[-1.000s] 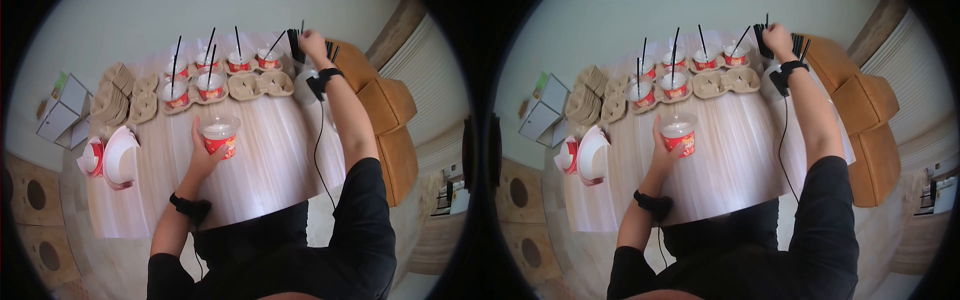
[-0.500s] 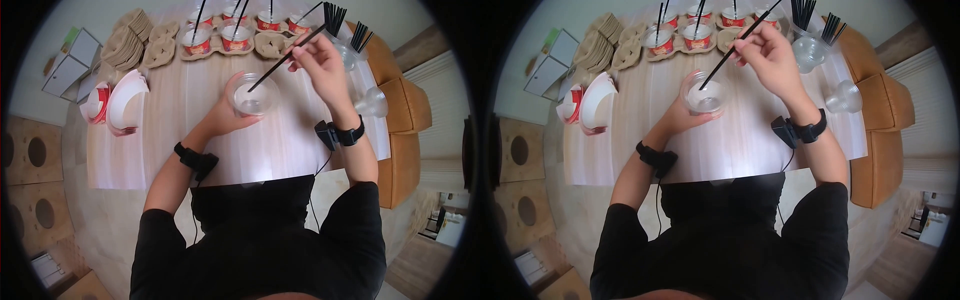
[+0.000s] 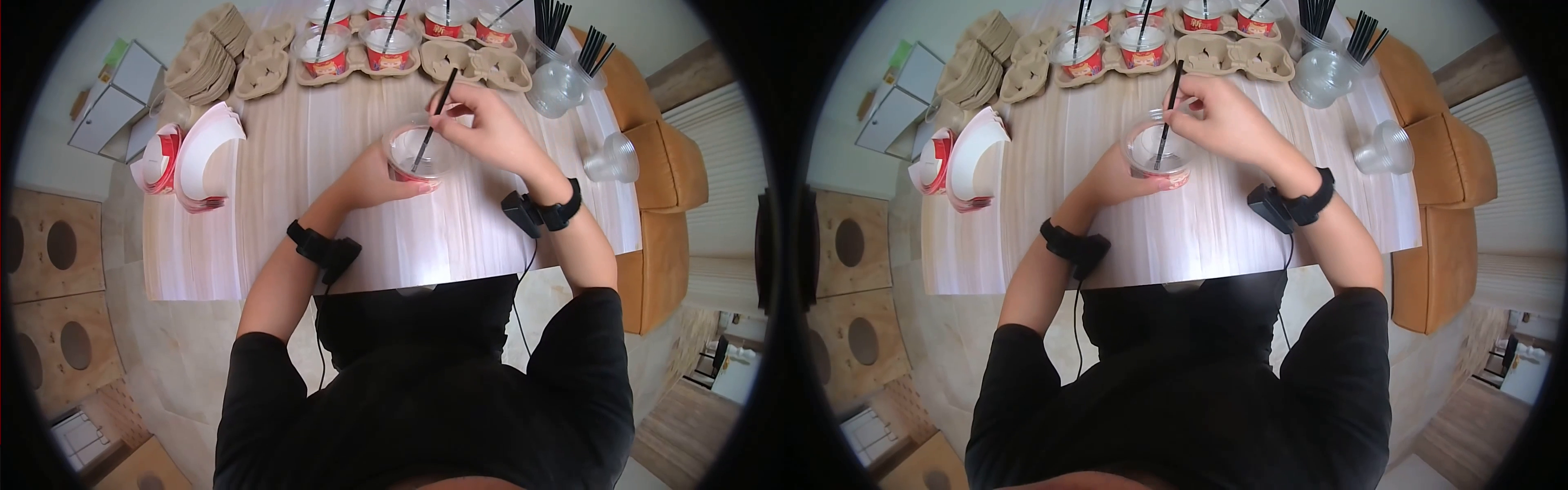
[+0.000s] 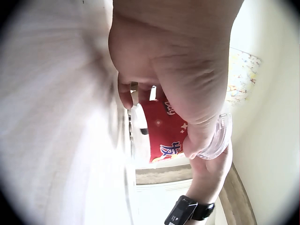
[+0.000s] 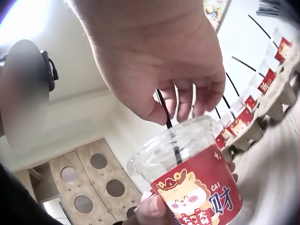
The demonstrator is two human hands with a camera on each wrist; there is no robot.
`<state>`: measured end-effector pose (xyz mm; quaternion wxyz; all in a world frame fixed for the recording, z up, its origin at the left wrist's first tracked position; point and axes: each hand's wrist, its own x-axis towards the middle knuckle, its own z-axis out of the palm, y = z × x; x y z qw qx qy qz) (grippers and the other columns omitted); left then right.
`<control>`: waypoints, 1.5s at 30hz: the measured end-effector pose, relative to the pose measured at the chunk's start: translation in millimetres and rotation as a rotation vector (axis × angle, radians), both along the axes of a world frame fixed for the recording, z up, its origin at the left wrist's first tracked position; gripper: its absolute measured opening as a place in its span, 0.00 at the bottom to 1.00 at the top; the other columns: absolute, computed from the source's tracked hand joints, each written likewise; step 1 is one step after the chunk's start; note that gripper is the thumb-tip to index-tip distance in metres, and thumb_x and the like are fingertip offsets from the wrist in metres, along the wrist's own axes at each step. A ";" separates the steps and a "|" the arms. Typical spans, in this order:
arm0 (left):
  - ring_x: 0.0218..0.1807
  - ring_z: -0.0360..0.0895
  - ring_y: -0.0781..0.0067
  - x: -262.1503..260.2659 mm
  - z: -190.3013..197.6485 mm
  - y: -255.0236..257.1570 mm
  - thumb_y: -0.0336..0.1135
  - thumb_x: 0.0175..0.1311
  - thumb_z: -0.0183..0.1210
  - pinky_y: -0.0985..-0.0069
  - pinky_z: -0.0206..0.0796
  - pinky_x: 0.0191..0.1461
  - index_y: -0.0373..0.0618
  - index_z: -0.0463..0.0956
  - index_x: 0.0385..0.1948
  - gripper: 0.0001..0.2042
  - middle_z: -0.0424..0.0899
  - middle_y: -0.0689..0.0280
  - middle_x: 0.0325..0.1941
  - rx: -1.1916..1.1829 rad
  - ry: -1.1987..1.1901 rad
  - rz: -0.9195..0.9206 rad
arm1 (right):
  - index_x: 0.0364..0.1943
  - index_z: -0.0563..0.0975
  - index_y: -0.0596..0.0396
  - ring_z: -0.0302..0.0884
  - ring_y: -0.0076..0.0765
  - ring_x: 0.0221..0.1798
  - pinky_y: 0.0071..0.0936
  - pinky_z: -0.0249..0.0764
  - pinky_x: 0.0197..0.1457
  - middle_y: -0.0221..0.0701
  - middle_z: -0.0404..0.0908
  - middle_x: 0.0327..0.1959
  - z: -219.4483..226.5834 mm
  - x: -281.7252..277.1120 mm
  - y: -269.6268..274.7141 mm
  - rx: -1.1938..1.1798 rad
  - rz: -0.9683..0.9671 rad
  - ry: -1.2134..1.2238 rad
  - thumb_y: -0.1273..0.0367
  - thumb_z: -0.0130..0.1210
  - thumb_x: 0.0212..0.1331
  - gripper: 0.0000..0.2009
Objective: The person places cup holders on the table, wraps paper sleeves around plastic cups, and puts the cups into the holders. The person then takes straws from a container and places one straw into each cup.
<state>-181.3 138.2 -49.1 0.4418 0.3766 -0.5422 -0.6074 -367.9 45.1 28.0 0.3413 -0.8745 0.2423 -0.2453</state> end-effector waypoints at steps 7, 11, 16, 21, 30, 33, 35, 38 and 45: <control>0.55 0.73 0.74 5.6 -12.0 -3.5 0.33 0.47 0.70 0.72 0.66 0.60 0.41 0.62 0.61 0.36 0.76 0.64 0.53 -0.025 0.010 0.043 | 0.48 0.74 0.60 0.73 0.19 0.45 0.20 0.70 0.51 0.26 0.77 0.42 -22.7 -9.6 -7.2 0.467 -0.010 -0.107 0.67 0.59 0.59 0.16; 0.57 0.72 0.72 9.3 -9.7 -5.7 0.39 0.46 0.70 0.71 0.65 0.61 0.40 0.62 0.61 0.38 0.75 0.63 0.55 -0.017 0.038 0.015 | 0.54 0.69 0.57 0.73 0.20 0.47 0.20 0.71 0.50 0.28 0.77 0.44 -38.4 -17.2 7.2 0.563 0.111 -0.172 0.66 0.61 0.59 0.21; 0.59 0.71 0.69 18.6 -26.8 -7.1 0.42 0.46 0.70 0.71 0.63 0.63 0.37 0.59 0.63 0.41 0.73 0.61 0.58 0.120 0.122 0.048 | 0.59 0.64 0.55 0.76 0.19 0.43 0.19 0.72 0.47 0.29 0.79 0.41 -37.7 -17.7 16.1 0.672 0.173 -0.283 0.70 0.61 0.58 0.26; 0.61 0.70 0.68 21.0 -33.4 -7.5 0.46 0.46 0.70 0.70 0.62 0.64 0.36 0.55 0.64 0.45 0.70 0.60 0.61 0.124 0.267 -0.026 | 0.61 0.62 0.54 0.78 0.21 0.44 0.22 0.74 0.49 0.32 0.75 0.50 -43.6 -9.1 14.6 0.839 0.204 -0.245 0.73 0.60 0.57 0.28; 0.65 0.66 0.67 19.3 -23.9 -5.1 0.52 0.43 0.72 0.70 0.58 0.67 0.39 0.51 0.67 0.51 0.67 0.60 0.64 0.121 0.150 -0.126 | 0.62 0.63 0.50 0.72 0.23 0.54 0.24 0.71 0.57 0.29 0.65 0.65 -51.5 -11.6 17.0 0.949 0.275 -0.260 0.76 0.62 0.53 0.31; 0.67 0.62 0.67 16.2 -24.9 -6.4 0.55 0.45 0.70 0.71 0.55 0.68 0.39 0.48 0.69 0.52 0.63 0.59 0.67 0.122 0.131 -0.091 | 0.60 0.65 0.50 0.69 0.26 0.59 0.26 0.71 0.58 0.30 0.65 0.65 -62.2 -12.5 8.8 0.841 0.238 -0.307 0.74 0.64 0.52 0.30; 0.70 0.58 0.65 12.4 -34.2 -12.3 0.55 0.57 0.61 0.68 0.54 0.69 0.40 0.47 0.70 0.45 0.59 0.58 0.69 -0.008 0.216 -0.008 | 0.60 0.65 0.51 0.68 0.27 0.60 0.27 0.72 0.57 0.30 0.66 0.64 -55.1 -20.3 -3.5 0.727 0.158 -0.315 0.72 0.64 0.52 0.30; 0.71 0.57 0.62 15.5 -32.7 -17.2 0.51 0.72 0.42 0.64 0.59 0.67 0.39 0.54 0.66 0.29 0.58 0.60 0.71 0.033 0.139 0.225 | 0.59 0.64 0.53 0.74 0.15 0.33 0.16 0.71 0.34 0.28 0.78 0.39 -32.9 -29.6 -43.2 0.202 -0.083 -0.331 0.68 0.69 0.48 0.33; 0.41 0.70 0.79 19.7 -28.5 -23.7 0.42 0.73 0.40 0.79 0.63 0.42 0.39 0.73 0.43 0.17 0.76 0.69 0.41 0.287 0.241 0.433 | 0.59 0.63 0.56 0.76 0.23 0.34 0.22 0.74 0.36 0.35 0.77 0.40 -30.6 -34.9 -142.5 0.015 -0.227 -0.309 0.66 0.68 0.48 0.34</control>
